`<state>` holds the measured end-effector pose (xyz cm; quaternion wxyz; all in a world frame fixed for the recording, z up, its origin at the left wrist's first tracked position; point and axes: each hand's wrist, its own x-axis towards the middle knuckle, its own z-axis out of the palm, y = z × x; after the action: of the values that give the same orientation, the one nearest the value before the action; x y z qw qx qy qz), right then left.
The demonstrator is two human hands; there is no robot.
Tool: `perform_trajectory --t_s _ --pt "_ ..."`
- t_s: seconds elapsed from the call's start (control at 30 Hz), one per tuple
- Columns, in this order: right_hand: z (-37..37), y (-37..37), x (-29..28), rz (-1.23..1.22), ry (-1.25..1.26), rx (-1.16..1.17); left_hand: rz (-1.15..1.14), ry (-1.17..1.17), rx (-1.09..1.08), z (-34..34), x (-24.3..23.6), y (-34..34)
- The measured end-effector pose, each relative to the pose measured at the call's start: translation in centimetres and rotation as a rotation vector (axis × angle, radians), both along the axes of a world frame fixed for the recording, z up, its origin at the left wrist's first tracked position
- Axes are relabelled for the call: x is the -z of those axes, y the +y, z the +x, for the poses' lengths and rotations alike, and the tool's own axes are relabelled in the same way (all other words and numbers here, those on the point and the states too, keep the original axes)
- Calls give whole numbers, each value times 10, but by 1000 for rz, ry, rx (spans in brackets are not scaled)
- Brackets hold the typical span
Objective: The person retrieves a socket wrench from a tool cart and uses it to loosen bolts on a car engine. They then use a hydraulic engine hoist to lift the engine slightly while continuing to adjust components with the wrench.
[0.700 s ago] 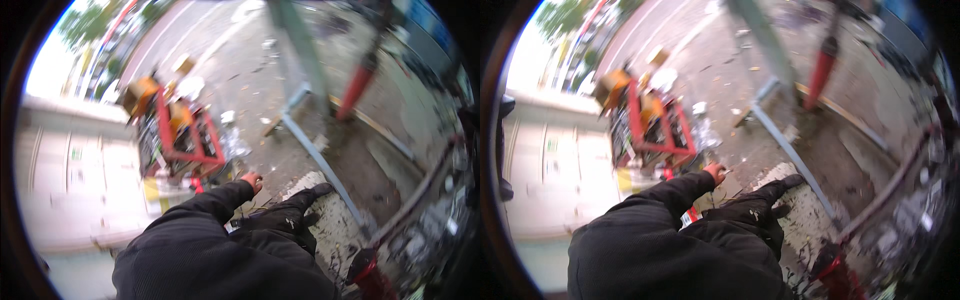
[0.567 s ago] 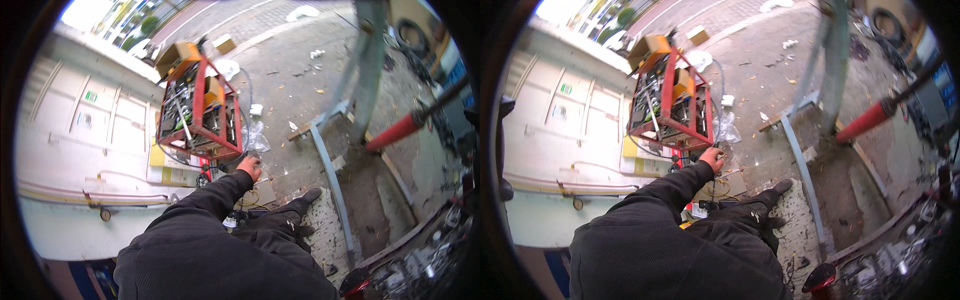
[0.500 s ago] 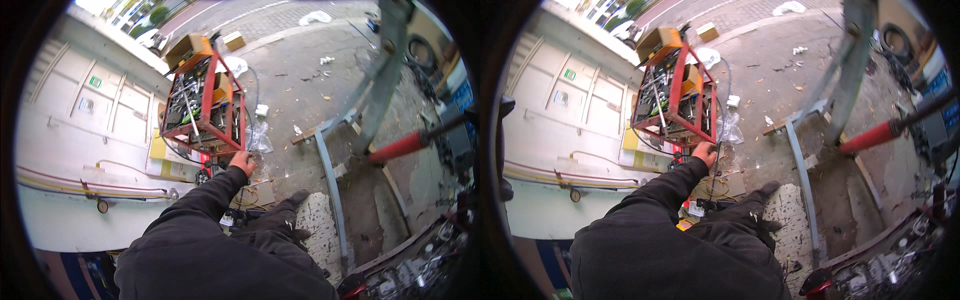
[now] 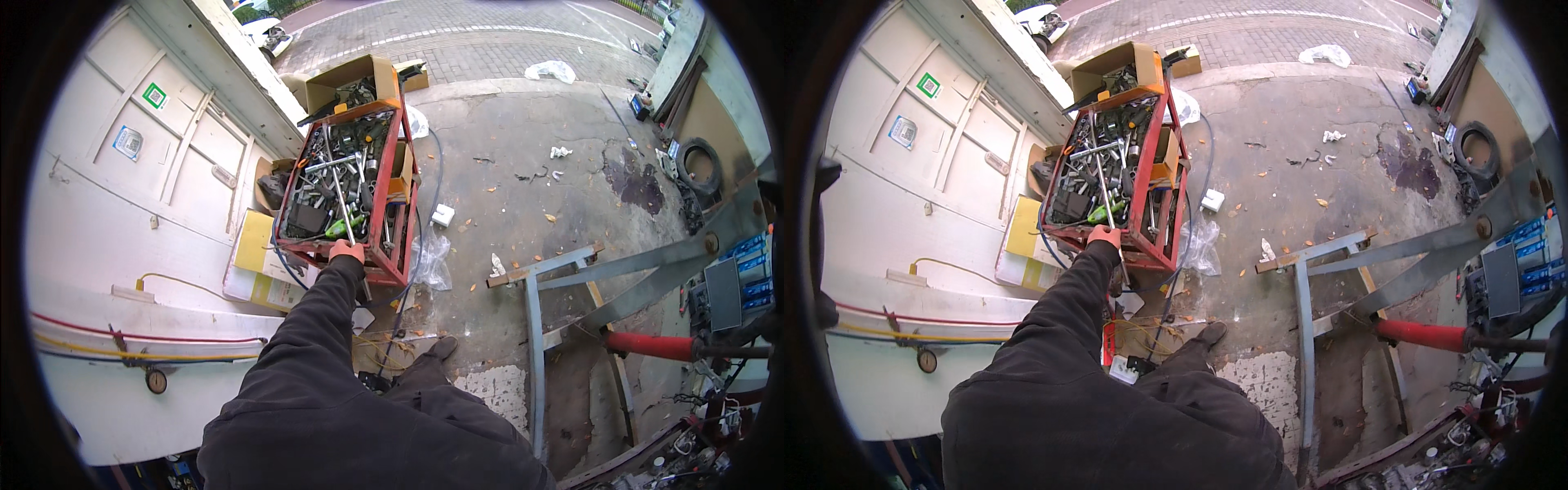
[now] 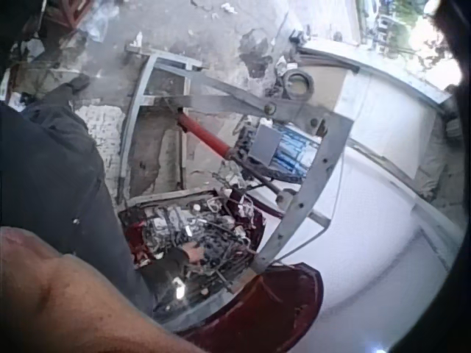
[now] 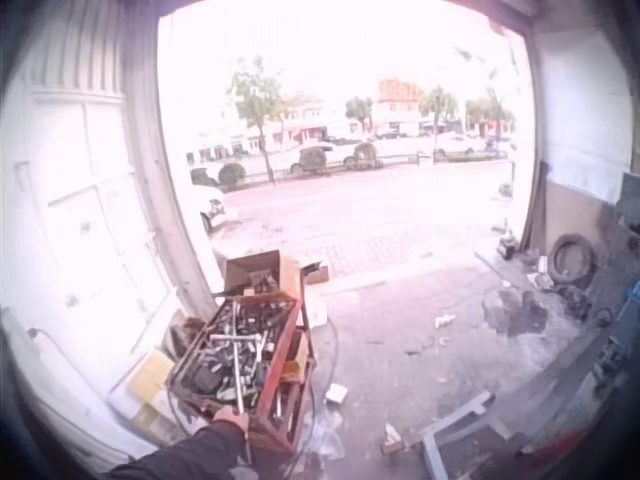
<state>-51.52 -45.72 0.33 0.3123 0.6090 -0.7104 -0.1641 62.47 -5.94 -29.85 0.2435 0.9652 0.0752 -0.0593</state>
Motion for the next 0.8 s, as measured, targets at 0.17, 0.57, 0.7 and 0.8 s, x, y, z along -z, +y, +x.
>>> perform_trajectory --t_s 0.17,0.57,0.7,0.8 --pt "160 6 46 54 -179 -472 -43 -88 113 33 11 2" --pt "352 136 174 856 -489 -206 -30 -15 69 166 -27 -27" --pt "362 153 209 1057 -597 -149 159 211 188 143 -29 -17" --pt "354 148 227 1140 -649 -126 75 104 200 129 -24 -8"
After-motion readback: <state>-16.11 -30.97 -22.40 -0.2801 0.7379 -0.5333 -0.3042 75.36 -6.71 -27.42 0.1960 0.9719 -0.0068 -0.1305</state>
